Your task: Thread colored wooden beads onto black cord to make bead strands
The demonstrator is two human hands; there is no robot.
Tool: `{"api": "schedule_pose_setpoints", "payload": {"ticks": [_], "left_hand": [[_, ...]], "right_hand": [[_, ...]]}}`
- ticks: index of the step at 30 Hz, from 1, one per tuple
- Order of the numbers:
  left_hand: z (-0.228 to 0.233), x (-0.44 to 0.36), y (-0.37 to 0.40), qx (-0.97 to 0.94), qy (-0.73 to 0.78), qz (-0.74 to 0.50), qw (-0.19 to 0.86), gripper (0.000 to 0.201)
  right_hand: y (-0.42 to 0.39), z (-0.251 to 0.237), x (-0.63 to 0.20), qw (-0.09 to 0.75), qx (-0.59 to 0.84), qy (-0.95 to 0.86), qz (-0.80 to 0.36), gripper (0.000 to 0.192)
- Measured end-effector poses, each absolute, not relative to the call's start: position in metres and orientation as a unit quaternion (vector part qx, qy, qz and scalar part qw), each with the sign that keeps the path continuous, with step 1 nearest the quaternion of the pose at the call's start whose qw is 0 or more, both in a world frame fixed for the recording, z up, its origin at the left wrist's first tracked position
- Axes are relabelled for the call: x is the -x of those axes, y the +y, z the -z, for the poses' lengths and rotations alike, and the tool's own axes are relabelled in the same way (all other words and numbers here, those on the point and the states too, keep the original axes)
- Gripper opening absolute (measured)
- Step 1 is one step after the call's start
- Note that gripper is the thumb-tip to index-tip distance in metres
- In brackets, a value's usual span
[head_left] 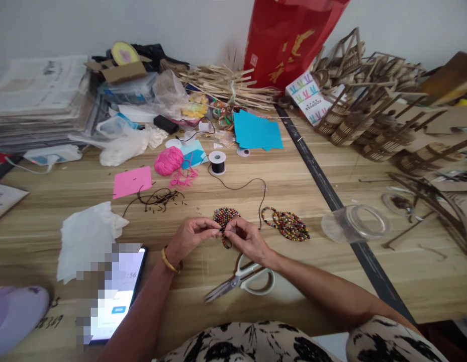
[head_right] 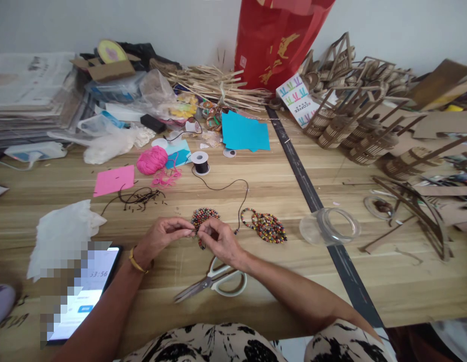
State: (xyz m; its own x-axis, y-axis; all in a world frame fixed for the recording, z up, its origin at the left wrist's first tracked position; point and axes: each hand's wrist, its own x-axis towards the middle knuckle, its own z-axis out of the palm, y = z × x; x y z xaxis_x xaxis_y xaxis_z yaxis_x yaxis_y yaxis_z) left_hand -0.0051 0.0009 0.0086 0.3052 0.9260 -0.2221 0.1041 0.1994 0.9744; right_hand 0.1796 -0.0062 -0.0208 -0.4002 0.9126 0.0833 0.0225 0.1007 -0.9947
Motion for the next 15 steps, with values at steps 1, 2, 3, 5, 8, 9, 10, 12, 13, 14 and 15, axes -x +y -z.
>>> {"api": "schedule_pose_setpoints", "payload": {"ticks": [1,2,3,5,8,9,10,12,13,14,15], "left_hand": [[-0.0080,0.0053,0.0009,-0.535,0.481,-0.340,0.606,0.017],[-0.0075,0.0054,0.0009,-0.536,0.480,-0.340,0.605,0.017],[-0.0070,0.0055,0.0009,-0.538,0.479,-0.340,0.605,0.017],[-0.0063,0.0055,0.0008,-0.540,0.477,-0.342,0.604,0.016],[-0.0061,0.0051,0.0008,-0.540,0.478,-0.341,0.603,0.016],[-0.0063,0.0049,0.0009,-0.540,0.479,-0.339,0.603,0.015],[-0.0064,0.0047,0.0010,-0.540,0.480,-0.339,0.603,0.015],[-0.0065,0.0044,0.0013,-0.539,0.483,-0.337,0.602,0.014],[-0.0063,0.0042,0.0014,-0.540,0.483,-0.338,0.601,0.014],[-0.0060,0.0040,0.0015,-0.541,0.483,-0.338,0.600,0.014],[-0.0056,0.0039,0.0017,-0.542,0.483,-0.338,0.599,0.013]], "right_hand": [[-0.0062,0.0201,-0.1795,0.401,0.371,-0.624,-0.559,0.020],[-0.0063,0.0193,-0.1794,0.402,0.368,-0.622,-0.562,0.021],[-0.0064,0.0184,-0.1792,0.402,0.366,-0.621,-0.565,0.022],[-0.0066,0.0172,-0.1789,0.402,0.367,-0.619,-0.566,0.023],[-0.0067,0.0172,-0.1789,0.399,0.372,-0.620,-0.565,0.023],[-0.0067,0.0175,-0.1790,0.398,0.372,-0.621,-0.564,0.023],[-0.0066,0.0179,-0.1791,0.397,0.372,-0.622,-0.563,0.022],[-0.0065,0.0185,-0.1793,0.397,0.369,-0.625,-0.562,0.021],[-0.0064,0.0186,-0.1793,0.398,0.366,-0.625,-0.563,0.020],[-0.0063,0.0186,-0.1793,0.399,0.364,-0.624,-0.564,0.020],[-0.0062,0.0186,-0.1793,0.400,0.362,-0.624,-0.565,0.020]]}}
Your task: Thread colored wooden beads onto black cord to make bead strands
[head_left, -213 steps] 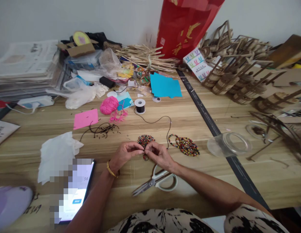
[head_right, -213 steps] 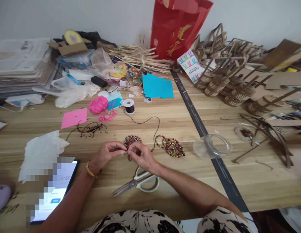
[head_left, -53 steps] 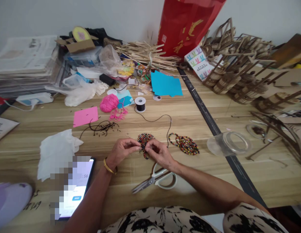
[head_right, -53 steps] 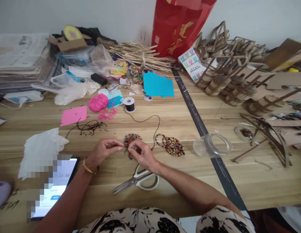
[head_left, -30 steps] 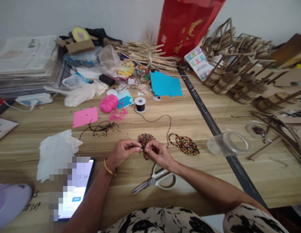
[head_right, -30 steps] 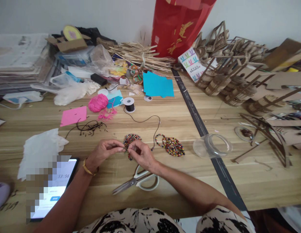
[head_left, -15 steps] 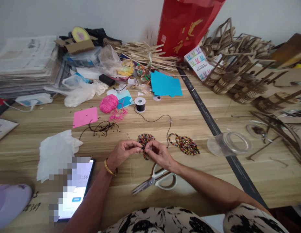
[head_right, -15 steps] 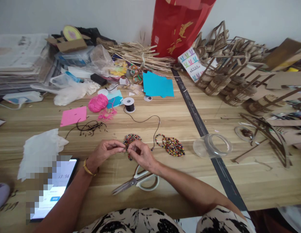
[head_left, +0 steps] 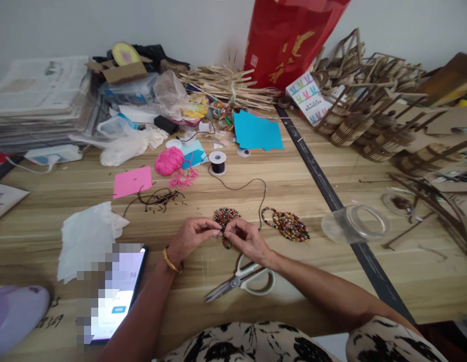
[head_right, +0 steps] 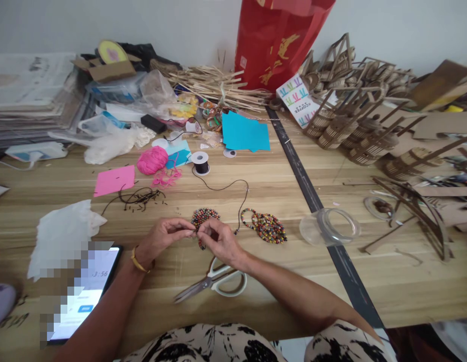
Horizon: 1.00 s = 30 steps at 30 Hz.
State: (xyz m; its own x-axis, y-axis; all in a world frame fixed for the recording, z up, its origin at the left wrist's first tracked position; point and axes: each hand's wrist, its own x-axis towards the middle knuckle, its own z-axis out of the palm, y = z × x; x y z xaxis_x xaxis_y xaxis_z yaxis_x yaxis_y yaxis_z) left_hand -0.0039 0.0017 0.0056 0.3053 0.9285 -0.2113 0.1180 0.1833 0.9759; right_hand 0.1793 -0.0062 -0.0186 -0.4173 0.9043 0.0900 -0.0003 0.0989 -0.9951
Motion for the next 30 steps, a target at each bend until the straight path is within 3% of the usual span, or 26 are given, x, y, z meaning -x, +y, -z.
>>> {"api": "schedule_pose_setpoints", "payload": {"ticks": [30], "left_hand": [[-0.0055,0.0038,0.0024,-0.554,0.470,-0.344,0.595,0.012]], "right_hand": [[-0.0067,0.0194,-0.1793,0.403,0.342,-0.632,-0.566,0.018]]}}
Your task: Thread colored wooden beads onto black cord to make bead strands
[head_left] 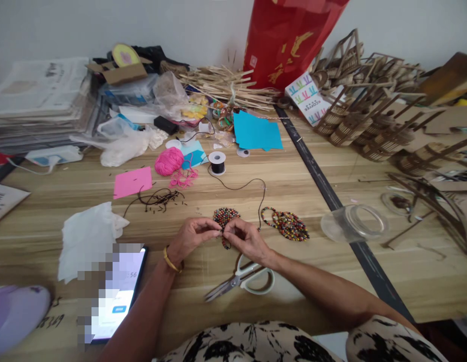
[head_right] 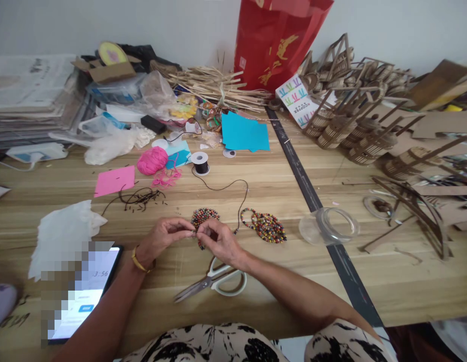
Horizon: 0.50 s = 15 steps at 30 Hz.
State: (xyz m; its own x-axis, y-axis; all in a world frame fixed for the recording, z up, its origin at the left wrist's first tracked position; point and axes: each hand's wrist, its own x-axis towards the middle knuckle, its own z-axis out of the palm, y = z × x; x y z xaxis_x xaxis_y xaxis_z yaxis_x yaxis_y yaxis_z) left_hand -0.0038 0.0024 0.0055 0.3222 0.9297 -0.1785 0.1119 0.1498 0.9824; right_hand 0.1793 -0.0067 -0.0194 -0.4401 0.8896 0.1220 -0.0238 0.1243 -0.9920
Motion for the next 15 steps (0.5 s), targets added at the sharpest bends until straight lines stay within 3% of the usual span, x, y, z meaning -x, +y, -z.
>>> {"api": "schedule_pose_setpoints", "payload": {"ticks": [15], "left_hand": [[-0.0026,0.0048,0.0027,-0.548,0.471,-0.353,0.595,0.014]], "right_hand": [[-0.0065,0.0171,-0.1805,0.383,0.337,-0.645,-0.569,0.020]]}}
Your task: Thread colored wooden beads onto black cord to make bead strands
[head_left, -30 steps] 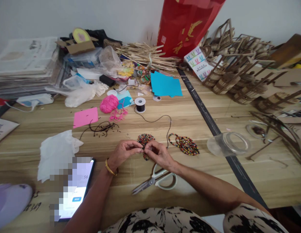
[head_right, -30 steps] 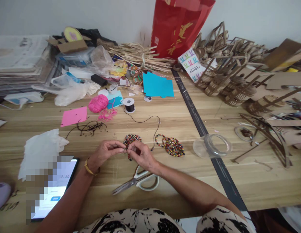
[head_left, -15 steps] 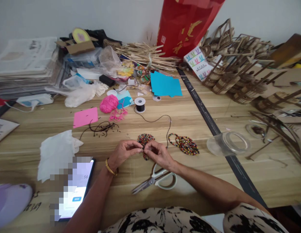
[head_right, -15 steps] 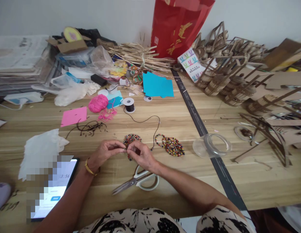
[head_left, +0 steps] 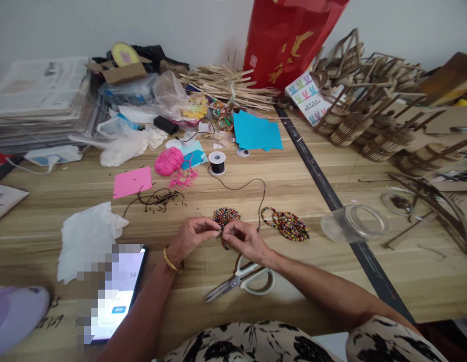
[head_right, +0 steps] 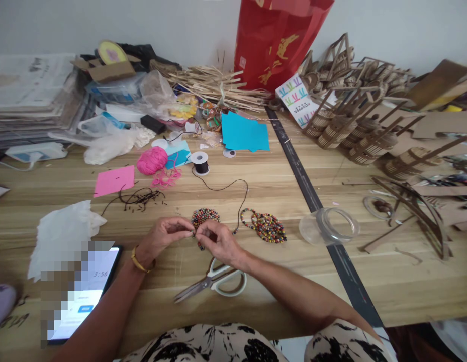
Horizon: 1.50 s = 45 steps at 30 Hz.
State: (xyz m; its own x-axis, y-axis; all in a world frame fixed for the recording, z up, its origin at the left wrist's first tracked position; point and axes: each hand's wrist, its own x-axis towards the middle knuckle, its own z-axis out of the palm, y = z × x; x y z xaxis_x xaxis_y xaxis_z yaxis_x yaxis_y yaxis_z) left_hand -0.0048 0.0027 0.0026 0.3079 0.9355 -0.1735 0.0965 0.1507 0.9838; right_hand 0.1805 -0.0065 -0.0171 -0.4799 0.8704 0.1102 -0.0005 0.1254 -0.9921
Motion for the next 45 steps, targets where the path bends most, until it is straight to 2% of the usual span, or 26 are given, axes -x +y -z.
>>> {"api": "schedule_pose_setpoints", "payload": {"ticks": [11,20,35,45], "left_hand": [[-0.004,0.004,0.002,-0.549,0.456,-0.343,0.610,0.015],[-0.005,0.002,0.001,-0.558,0.463,-0.343,0.597,0.018],[-0.005,0.005,0.001,-0.557,0.468,-0.349,0.591,0.013],[-0.006,0.004,0.000,-0.533,0.457,-0.371,0.608,0.011]], "right_hand": [[-0.006,0.018,-0.179,0.386,0.350,-0.633,-0.573,0.024],[-0.007,0.016,-0.178,0.403,0.331,-0.585,-0.620,0.025],[-0.009,0.012,-0.179,0.383,0.341,-0.644,-0.569,0.017],[-0.008,0.011,-0.180,0.403,0.344,-0.601,-0.599,0.023]]}}
